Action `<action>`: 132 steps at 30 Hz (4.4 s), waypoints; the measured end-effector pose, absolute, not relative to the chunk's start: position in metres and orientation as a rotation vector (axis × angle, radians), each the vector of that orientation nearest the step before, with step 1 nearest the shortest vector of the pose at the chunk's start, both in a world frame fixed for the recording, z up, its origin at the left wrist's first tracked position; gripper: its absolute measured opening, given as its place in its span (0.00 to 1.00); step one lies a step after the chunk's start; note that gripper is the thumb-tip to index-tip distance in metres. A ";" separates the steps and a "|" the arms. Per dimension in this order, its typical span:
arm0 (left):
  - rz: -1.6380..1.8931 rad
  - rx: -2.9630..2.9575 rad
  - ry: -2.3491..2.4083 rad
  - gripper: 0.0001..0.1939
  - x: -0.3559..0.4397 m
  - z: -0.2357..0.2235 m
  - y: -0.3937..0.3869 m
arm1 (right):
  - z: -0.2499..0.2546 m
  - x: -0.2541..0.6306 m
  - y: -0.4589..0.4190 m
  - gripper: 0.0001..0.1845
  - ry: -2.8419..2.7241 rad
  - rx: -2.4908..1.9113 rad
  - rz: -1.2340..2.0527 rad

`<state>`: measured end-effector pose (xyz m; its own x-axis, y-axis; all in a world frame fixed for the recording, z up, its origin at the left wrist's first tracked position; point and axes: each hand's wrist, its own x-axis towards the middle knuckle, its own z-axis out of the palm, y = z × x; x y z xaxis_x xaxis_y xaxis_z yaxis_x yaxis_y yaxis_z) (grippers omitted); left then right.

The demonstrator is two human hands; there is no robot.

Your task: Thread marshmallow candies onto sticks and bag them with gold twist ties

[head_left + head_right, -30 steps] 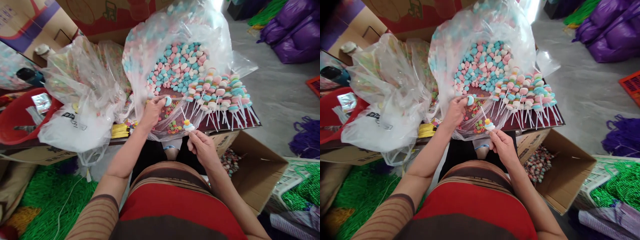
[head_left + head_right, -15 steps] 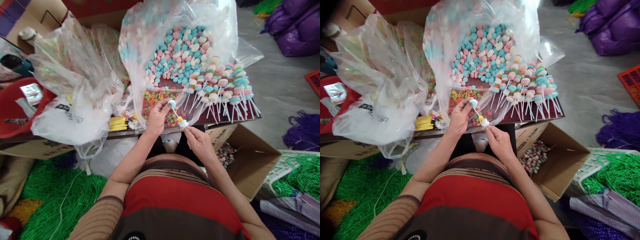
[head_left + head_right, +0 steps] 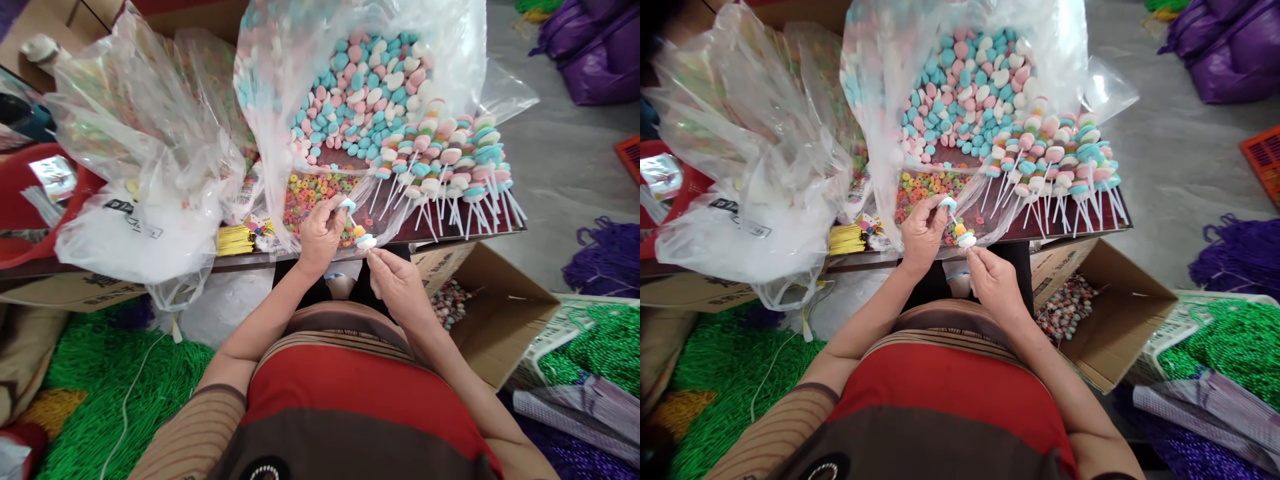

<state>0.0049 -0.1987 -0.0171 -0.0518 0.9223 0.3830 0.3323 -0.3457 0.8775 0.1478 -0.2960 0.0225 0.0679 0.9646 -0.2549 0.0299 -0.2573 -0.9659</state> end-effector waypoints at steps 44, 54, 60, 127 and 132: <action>0.571 2.310 1.534 0.11 -0.042 0.012 -0.067 | 0.005 0.172 -0.280 0.11 -0.666 -1.345 1.386; 0.351 2.475 1.549 0.07 -0.036 -0.025 -0.107 | 0.001 0.161 -0.279 0.14 -0.669 -1.314 1.436; 0.325 2.457 1.487 0.11 -0.039 -0.009 -0.113 | 0.004 0.164 -0.284 0.15 -0.671 -1.331 1.414; 0.955 1.632 1.384 0.04 -0.033 -0.021 -0.159 | 0.001 0.174 -0.289 0.14 -1.046 -1.505 1.195; 0.609 2.086 1.463 0.06 -0.031 -0.017 -0.137 | -0.002 0.173 -0.288 0.15 -1.036 -1.494 1.204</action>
